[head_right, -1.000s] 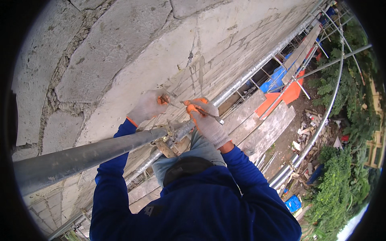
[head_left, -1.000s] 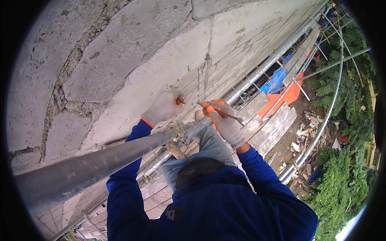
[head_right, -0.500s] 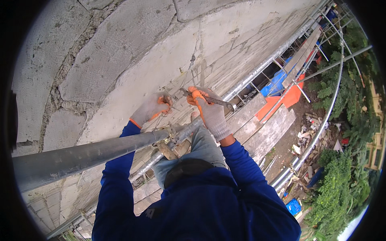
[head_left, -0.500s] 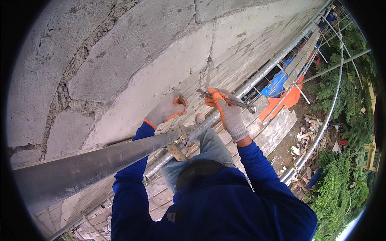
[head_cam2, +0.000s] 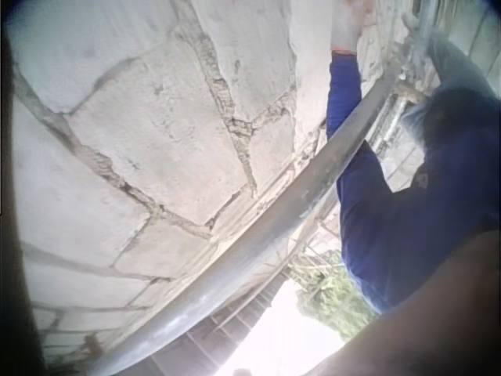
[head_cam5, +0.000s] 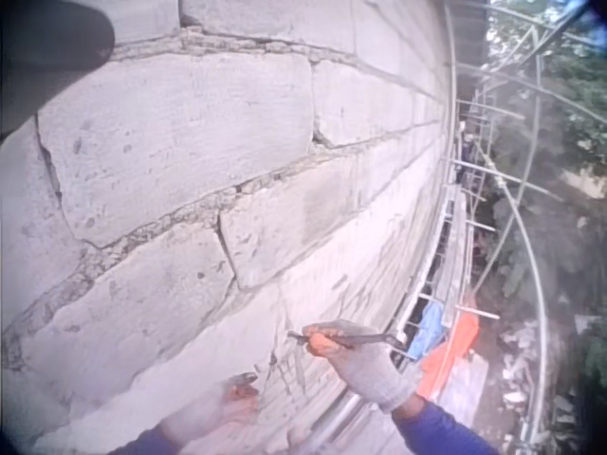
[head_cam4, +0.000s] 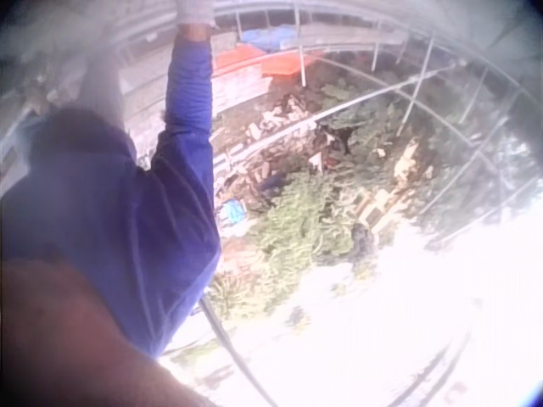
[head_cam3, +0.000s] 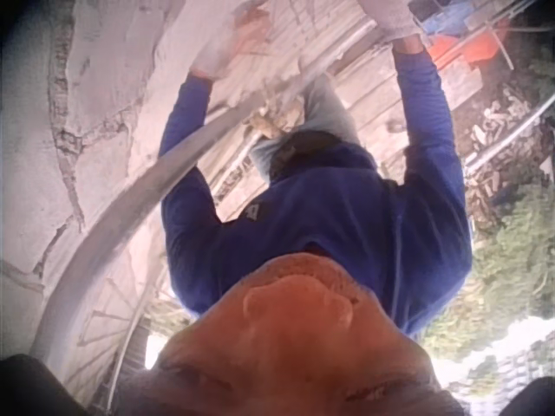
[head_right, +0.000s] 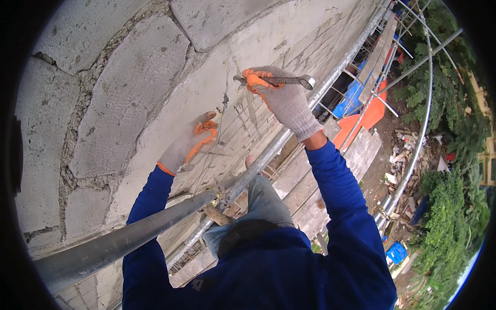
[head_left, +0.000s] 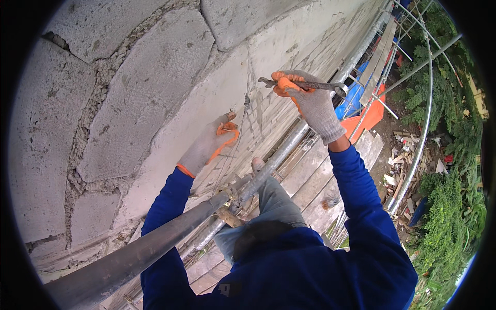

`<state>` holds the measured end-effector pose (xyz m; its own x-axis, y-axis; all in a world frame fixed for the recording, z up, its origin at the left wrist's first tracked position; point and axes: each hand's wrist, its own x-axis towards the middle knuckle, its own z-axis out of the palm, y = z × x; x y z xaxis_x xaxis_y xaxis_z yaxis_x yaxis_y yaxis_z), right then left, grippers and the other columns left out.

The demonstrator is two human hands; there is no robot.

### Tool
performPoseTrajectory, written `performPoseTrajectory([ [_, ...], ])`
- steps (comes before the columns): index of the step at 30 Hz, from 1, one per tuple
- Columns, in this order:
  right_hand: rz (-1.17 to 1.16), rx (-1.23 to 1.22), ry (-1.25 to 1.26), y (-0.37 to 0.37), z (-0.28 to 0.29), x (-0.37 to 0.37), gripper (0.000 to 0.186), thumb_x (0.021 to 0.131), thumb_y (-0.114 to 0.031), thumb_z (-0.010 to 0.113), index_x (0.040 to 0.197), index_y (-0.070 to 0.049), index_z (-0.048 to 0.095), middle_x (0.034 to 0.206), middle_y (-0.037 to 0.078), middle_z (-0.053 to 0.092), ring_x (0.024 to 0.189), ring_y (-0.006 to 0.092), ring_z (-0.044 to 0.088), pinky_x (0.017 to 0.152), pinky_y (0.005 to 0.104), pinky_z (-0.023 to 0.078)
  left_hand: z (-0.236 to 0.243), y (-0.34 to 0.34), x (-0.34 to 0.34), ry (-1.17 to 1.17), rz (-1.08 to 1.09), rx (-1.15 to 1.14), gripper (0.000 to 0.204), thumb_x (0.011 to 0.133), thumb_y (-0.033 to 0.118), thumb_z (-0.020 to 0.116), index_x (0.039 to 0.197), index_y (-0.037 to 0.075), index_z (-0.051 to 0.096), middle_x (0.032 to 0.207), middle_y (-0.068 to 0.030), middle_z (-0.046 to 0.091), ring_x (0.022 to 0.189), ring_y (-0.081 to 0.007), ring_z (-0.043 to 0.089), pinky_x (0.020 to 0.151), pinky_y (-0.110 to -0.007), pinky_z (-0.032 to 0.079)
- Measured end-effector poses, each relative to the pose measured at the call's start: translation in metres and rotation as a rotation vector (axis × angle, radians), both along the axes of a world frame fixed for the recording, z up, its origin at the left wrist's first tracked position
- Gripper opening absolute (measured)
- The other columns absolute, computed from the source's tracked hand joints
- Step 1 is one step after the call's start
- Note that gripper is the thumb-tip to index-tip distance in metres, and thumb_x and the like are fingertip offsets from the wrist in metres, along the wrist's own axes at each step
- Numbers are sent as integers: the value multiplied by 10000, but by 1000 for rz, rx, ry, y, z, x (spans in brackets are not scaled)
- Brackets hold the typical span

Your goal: The person is working on a scaffolding structure attached to a stone wall. They use a wrench to tighten a metal clamp on a vertical pole, securing it to the wall. The person adjusts the clamp and pole multiple times to ensure a firm connection.

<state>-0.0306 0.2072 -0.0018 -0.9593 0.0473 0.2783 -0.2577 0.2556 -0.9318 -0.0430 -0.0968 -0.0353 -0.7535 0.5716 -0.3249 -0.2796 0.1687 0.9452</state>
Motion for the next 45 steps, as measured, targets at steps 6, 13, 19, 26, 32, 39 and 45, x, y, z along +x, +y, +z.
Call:
performPoseTrajectory([
  [6,75,603,-160,0,35,-49,264,972,-227,610,1186,-91,683,999,62,733,852,142,691,731,299,555,-4,46,-54,43,133,325,645,994,407,573,1502,61,378,1444,-108,483,1321,-241,485,1065,-395,423],
  [13,165,822,84,-13,32,-90,238,964,-235,597,1153,-127,691,927,63,730,819,206,707,696,334,571,-7,55,-54,-46,157,405,591,961,266,637,1466,55,417,1343,-60,544,1198,-176,552,943,-309,461],
  [19,296,831,-53,-36,76,-93,205,919,-161,666,1073,-39,722,870,118,720,763,224,675,737,329,561,-10,59,-73,-7,156,318,576,909,192,719,1407,26,482,1035,-24,605,902,-120,597,748,-251,493],
  [26,301,718,-59,-17,50,-93,199,920,-182,645,1026,-28,714,789,163,684,692,288,651,675,376,539,-36,73,-114,-215,99,364,518,926,198,712,1369,13,516,964,-68,646,781,-166,648,654,-271,546],
  [32,308,874,64,-27,50,-88,204,887,-178,664,1004,-17,707,821,180,686,755,366,661,723,407,546,-36,80,-128,-285,226,507,296,950,134,657,1200,-11,592,1002,-156,671,788,-242,670,673,-341,594],
  [39,248,552,24,-16,26,-49,224,885,-62,673,1106,-68,707,1014,139,705,885,296,707,763,358,573,-43,83,-132,-245,78,609,301,971,168,636,1223,9,593,1041,-136,661,890,-245,667,753,-382,585],
  [45,47,-596,-45,-19,-11,18,414,985,-240,613,1243,83,588,1027,186,723,978,248,721,904,340,588,-45,19,-55,-348,15,318,511,963,363,654,1335,28,553,1207,-145,606,1048,-248,644,827,-393,554],
])
